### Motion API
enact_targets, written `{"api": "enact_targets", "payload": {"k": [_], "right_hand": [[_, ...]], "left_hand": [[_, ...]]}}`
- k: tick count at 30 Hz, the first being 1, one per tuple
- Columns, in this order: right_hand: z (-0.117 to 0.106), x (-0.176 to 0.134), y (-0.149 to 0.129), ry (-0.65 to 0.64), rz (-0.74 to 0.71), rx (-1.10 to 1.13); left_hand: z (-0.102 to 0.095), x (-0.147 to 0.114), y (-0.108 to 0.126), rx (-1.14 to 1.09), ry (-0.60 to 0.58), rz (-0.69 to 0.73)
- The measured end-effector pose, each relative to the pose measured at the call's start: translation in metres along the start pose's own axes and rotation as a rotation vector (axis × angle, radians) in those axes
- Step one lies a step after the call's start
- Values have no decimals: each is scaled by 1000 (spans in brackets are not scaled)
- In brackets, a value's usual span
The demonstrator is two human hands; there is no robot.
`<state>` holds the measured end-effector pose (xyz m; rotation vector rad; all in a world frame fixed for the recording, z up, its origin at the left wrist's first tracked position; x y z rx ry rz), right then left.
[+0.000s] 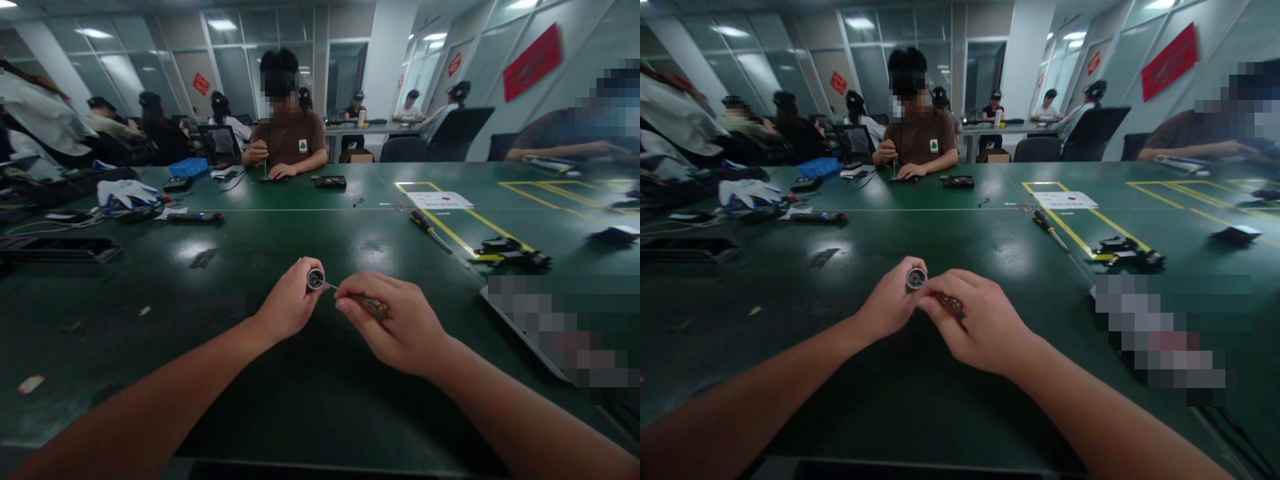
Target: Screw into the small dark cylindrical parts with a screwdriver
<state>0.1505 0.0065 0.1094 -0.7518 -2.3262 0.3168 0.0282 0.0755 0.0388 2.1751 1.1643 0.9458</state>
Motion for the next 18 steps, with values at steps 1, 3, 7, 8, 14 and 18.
{"api": "enact_targets", "payload": {"k": [1,3,7,8,14,18], "right_hand": [[0,0,0,1,2,-2],[-1,0,1,7,6,-9],[-2,0,0,6,12,-20],[-2,0,0,6,13,-18],[-2,1,0,19,7,-6],[0,0,0,10,1,-17]], "left_hand": [[0,0,0,4,1,1],[-1,0,1,10,2,6],[-2,1,2,26,8,19],[-2,1,2,33,10,23],[-1,1,7,78,-8,48],[1,1,8,93,-19,55]]}}
Point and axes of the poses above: each hand's wrist, its own x-axis towards the middle knuckle, its own z-axis out of the palm, y = z × x, the point moved 9 cm from there along x, towards the middle knuckle, and after that the axes turned 6 degrees about -y, right-handed, at the moved point
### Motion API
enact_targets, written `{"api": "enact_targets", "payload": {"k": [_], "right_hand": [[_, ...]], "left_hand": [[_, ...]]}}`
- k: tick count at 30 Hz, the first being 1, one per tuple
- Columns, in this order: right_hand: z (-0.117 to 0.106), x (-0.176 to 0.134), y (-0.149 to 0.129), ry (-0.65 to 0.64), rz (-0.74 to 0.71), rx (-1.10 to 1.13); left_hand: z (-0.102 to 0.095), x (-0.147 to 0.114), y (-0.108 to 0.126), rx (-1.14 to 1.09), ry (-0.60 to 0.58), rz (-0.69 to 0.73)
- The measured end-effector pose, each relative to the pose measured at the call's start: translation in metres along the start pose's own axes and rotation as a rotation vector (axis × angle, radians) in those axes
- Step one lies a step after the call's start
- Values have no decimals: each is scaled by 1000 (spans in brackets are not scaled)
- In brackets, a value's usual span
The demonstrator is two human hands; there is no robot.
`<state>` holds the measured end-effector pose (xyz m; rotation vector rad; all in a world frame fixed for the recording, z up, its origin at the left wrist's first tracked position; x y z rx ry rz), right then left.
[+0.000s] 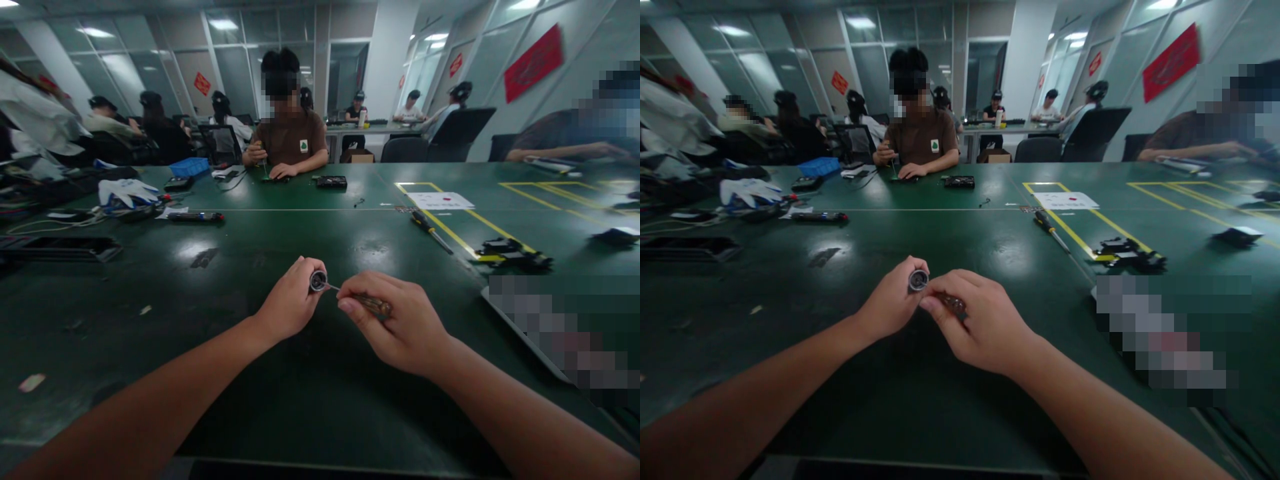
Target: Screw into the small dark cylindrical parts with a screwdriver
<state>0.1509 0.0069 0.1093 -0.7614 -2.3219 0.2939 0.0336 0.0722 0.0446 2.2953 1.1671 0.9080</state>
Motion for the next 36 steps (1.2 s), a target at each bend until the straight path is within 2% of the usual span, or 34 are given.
{"api": "enact_targets", "payload": {"k": [16,24,29,34,36], "right_hand": [[-2,-1,-11,28,-55,-61],[-7,-1,-5,72,0,-53],[-1,-1,5,39,51,-64],[2,-2,25,98,160,24],[6,-1,27,85,149,0]], "left_hand": [[2,0,3,16,-3,32],[0,0,1,4,-15,12],[10,-1,-2,-40,-68,9],[27,-2,-15,-142,-135,-25],[33,-1,-19,-179,-163,-35]]}}
Point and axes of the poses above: each hand's wrist, its own x-axis towards the middle knuckle, its own z-axis out of the palm, y = z × x, the point moved 9 cm from there along x, towards the middle knuckle, and after that the axes turned 6 degrees about -y, right-handed, at the moved point
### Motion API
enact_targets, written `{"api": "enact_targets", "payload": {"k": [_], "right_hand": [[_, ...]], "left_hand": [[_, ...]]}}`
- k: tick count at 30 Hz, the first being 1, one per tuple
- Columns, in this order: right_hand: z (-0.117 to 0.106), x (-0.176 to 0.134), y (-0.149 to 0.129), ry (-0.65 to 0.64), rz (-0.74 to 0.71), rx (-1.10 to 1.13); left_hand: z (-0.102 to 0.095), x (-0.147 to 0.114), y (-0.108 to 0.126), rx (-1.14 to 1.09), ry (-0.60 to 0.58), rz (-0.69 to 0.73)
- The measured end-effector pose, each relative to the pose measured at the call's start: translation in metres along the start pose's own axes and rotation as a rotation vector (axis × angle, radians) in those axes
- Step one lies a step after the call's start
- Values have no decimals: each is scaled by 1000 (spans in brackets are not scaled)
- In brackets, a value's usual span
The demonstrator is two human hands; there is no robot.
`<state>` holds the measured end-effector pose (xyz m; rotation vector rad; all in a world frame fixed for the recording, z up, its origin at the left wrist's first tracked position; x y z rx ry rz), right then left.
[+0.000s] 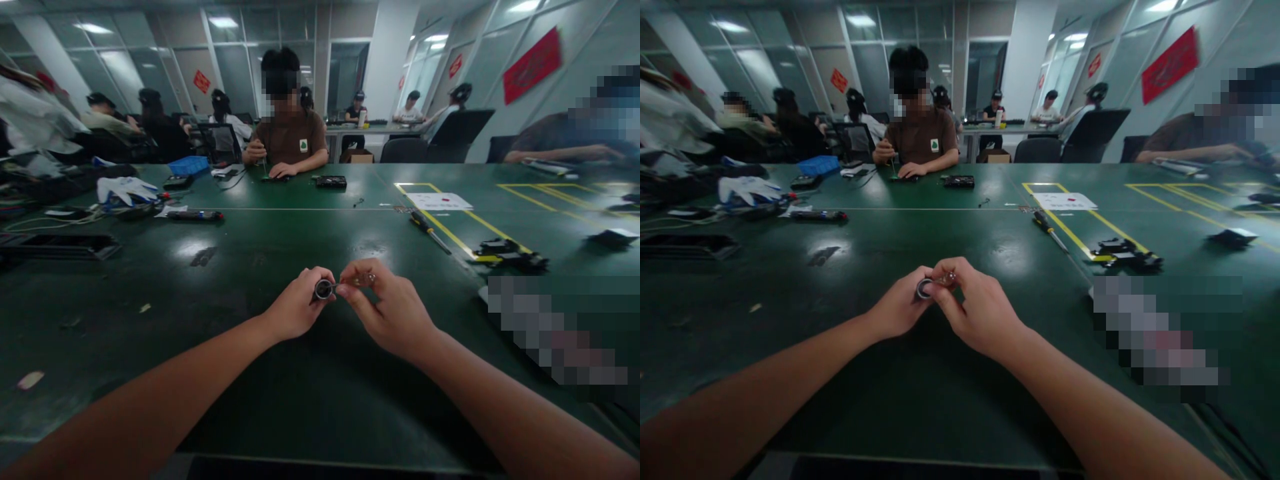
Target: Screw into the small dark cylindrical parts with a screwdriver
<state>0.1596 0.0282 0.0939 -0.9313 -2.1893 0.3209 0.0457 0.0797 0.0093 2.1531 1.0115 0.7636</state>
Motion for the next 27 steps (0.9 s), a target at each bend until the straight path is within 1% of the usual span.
{"api": "enact_targets", "payload": {"k": [3,6,8,13,17,20,23,27], "right_hand": [[7,3,0,-46,-23,-56],[9,6,4,-77,8,-69],[7,7,8,-74,41,-51],[-2,8,19,-33,128,-11],[-9,5,26,51,171,53],[-7,4,26,49,154,81],[-2,4,23,12,108,55],[-3,4,19,23,52,7]], "left_hand": [[6,2,-4,-51,-27,4],[7,2,-6,-61,-18,20],[6,2,-6,-50,-1,18],[4,3,2,38,5,11],[-2,2,4,77,45,-26],[-4,2,4,61,42,-37],[-4,2,1,21,38,-47],[-5,2,-2,-1,37,-60]]}}
Point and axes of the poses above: each hand's wrist, its own x-axis towards the middle knuckle, its own z-axis out of the palm, y = z × x, the point moved 9 cm from there along x, towards the middle knuckle, and after that the axes turned 6 degrees about -y, right-handed, at the moved point
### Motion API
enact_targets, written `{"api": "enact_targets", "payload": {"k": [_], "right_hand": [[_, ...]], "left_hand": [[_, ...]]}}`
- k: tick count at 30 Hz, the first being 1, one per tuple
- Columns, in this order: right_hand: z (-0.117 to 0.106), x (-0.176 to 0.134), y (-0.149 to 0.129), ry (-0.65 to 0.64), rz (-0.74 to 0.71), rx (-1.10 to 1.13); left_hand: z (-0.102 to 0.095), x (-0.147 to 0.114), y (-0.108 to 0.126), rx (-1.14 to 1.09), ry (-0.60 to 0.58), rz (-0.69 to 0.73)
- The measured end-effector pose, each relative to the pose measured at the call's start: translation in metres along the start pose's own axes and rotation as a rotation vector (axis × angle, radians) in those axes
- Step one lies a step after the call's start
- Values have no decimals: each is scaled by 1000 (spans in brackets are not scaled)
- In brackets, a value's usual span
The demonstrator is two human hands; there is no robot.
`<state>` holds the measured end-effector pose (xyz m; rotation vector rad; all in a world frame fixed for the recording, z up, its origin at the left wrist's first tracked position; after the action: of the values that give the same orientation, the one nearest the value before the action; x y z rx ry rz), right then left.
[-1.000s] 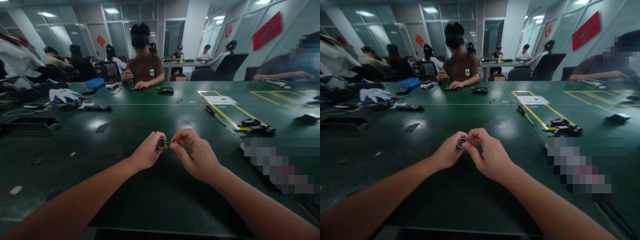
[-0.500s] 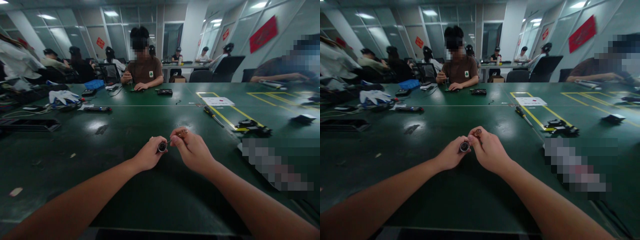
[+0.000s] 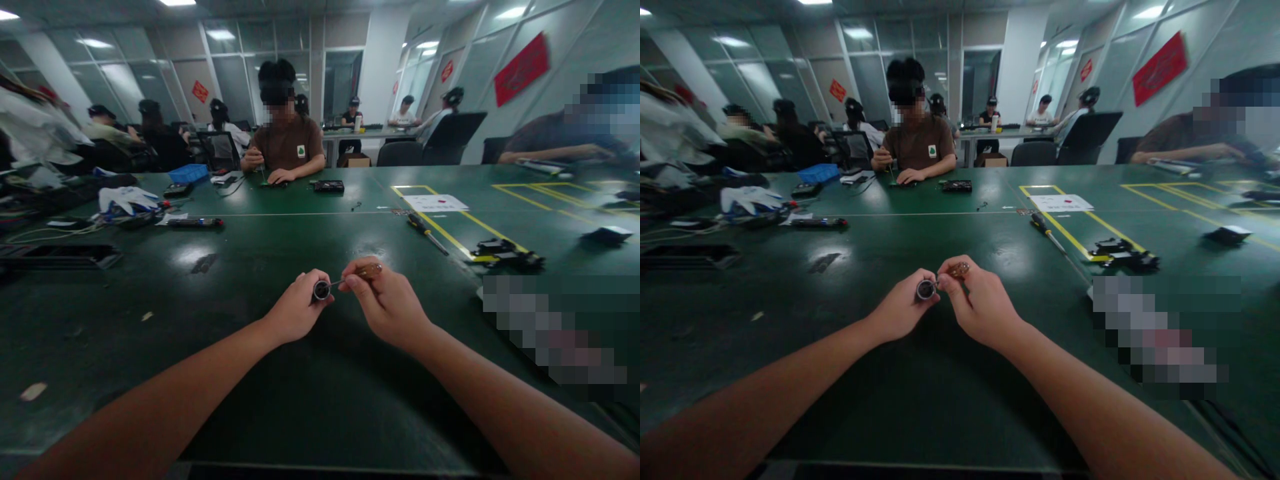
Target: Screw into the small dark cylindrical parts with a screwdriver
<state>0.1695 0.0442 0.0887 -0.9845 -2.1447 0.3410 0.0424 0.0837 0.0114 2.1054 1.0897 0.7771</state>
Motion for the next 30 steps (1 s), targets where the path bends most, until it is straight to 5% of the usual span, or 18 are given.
{"api": "enact_targets", "payload": {"k": [8,18,30], "right_hand": [[4,0,-1,-38,-8,-2],[-9,5,25,51,203,217],[-5,0,-1,59,19,-17]], "left_hand": [[-3,-1,2,15,-5,17],[-11,1,12,91,19,62],[-20,-1,13,172,98,59]]}}
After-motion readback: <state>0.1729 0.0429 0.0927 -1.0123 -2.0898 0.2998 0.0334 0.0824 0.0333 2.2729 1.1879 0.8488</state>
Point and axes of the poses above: each hand's wrist, its own x-axis towards the middle knuckle, its own z-axis out of the palm, y = z × x, the point moved 9 cm from there along x, towards the middle knuckle, and after that the axes turned 6 degrees about -y, right-handed, at the moved point
